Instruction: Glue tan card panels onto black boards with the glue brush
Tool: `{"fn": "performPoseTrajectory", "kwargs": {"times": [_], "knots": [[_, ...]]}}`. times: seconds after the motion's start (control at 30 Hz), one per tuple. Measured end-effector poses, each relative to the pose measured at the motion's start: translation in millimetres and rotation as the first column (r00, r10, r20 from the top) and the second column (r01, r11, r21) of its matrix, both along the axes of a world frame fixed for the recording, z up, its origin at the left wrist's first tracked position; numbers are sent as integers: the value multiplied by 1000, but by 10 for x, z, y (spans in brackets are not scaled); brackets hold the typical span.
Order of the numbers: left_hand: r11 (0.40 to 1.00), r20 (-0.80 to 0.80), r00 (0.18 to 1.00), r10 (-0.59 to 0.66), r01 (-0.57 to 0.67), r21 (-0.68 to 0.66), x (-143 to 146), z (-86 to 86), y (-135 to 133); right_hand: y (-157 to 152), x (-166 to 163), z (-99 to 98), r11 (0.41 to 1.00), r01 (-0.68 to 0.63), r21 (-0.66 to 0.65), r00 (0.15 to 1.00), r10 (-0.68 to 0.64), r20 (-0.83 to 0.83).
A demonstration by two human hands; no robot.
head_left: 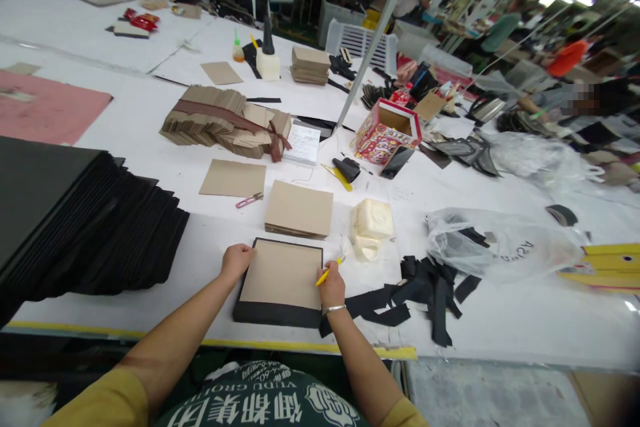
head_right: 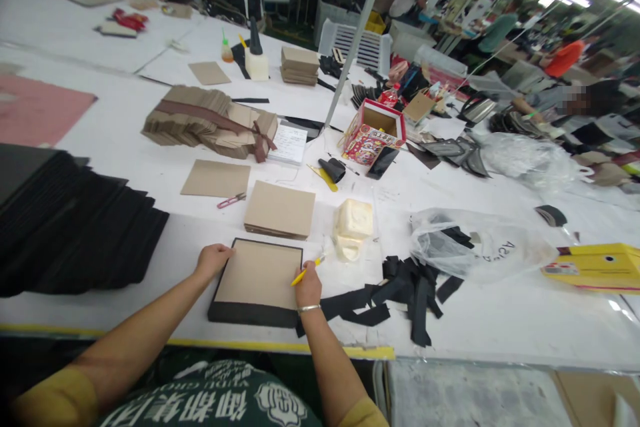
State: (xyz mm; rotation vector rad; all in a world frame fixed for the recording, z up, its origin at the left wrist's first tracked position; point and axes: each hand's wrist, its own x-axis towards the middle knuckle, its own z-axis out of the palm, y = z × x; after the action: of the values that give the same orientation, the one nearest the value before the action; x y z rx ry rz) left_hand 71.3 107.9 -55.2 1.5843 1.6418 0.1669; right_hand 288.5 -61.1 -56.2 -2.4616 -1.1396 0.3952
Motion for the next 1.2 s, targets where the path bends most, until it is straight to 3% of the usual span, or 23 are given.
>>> {"fn": "performPoseTrajectory", "kwargs": {"times": [0.23, 0.57, 0.7, 0.77, 0.83, 0.93, 1.0, 1.03, 1.1, 1.2], "knots": [[998, -47, 997, -55, 55, 8, -119, 109, 83, 53, -31, 12, 998, -37, -53, 999, 39, 29], [972, -139, 964, -227, 232, 20, -30, 174, 169, 54, -57, 7, 993, -68, -99, 995, 75, 70], [951, -201, 932, -302, 310, 10, -48, 242, 171, 54, -64, -13, 984, -94, -154, 983, 117, 144], [935, -259, 911, -321, 348, 68, -24, 289, 129, 53, -54, 8, 982, -92, -166, 971, 125, 202], [867, -348, 864, -364, 451, 211, 37, 319, 16, 45, -34, 64, 986, -87, -140, 958, 122, 260], [605, -426, 740, -521, 672, 427, 167, 287, -308, 20, -27, 234, 990, -138, -11, 948, 135, 288], [457, -405, 661, -632, 740, 494, 235, 211, -572, 20, -65, 402, 977, -182, 109, 962, 154, 225], [419, -393, 636, -664, 752, 509, 251, 161, -695, 37, -99, 494, 967, -190, 172, 974, 163, 155], [402, -370, 626, -686, 751, 524, 243, 53, -885, 123, -194, 666, 949, -146, 281, 984, 168, -55], [411, -345, 647, -680, 726, 552, 165, -89, -1000, 392, -392, 805, 952, -16, 307, 891, 153, -428]]}}
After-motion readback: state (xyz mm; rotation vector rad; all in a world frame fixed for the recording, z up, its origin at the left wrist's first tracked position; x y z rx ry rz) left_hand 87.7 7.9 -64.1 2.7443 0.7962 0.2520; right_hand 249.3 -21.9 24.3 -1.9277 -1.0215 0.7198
